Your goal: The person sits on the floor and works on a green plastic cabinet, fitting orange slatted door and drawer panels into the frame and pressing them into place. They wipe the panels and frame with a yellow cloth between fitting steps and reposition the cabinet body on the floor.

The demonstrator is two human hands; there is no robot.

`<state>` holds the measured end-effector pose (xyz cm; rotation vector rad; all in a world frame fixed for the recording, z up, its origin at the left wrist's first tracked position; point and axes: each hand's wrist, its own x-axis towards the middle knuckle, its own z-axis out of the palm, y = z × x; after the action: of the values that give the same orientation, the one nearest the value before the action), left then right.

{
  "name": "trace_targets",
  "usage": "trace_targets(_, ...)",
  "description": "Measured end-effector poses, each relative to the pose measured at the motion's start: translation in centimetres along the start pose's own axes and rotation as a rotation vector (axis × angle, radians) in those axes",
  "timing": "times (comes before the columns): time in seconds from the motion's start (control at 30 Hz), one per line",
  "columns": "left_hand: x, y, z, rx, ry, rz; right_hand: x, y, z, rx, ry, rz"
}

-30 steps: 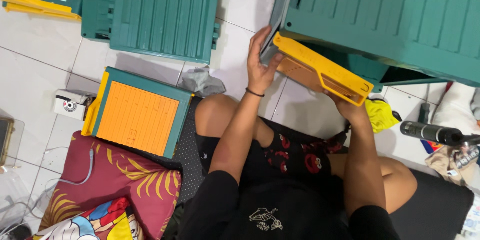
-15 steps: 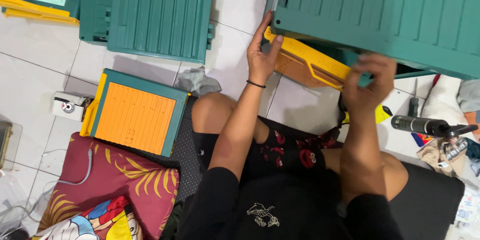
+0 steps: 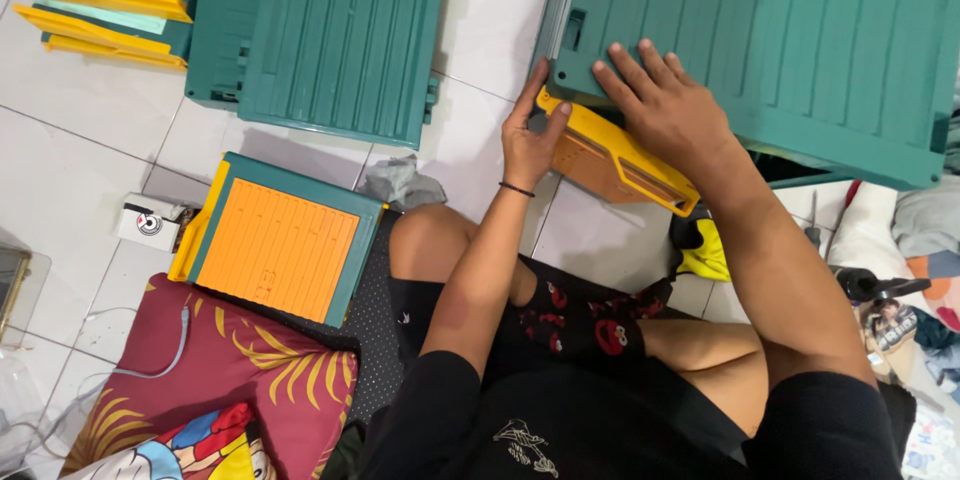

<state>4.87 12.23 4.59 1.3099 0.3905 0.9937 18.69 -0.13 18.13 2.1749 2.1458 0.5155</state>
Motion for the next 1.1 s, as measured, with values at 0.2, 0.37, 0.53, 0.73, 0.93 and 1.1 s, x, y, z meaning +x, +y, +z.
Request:
trace_targets(0.2,0.1,0.4,0.2,-0.044,0.005,-0.034,0.2,0.4,0.3,0.027,0.033,0.018)
trace_targets(0.37,0.5,0.6,0.3,0.006,0.018,0.001,0.4,0.6,-0.5,0.102,0.043,0.03)
trace_targets(0.53,1.0,0.7,0.4,0.062,0.023,-0.002,0.6,0.9,-1.0,0.098,-0.004,0.03)
trace_targets(0.73,1.5,0.9,0.4,0.053,-0.003,0.013,0.8,0.6,-1.5,0.116,-0.035,0.046)
trace_targets(0.93,1.6,1.2,0.1,0.096,-0.003,0.014,1.0,0.7,-2.9,0.188,-0.112,0.038)
trace_targets(1.1,1.9,1.1,0.2,0.285,0.037,0.086,1.2,0.3,-3.4,0.254,-0.13,0.084)
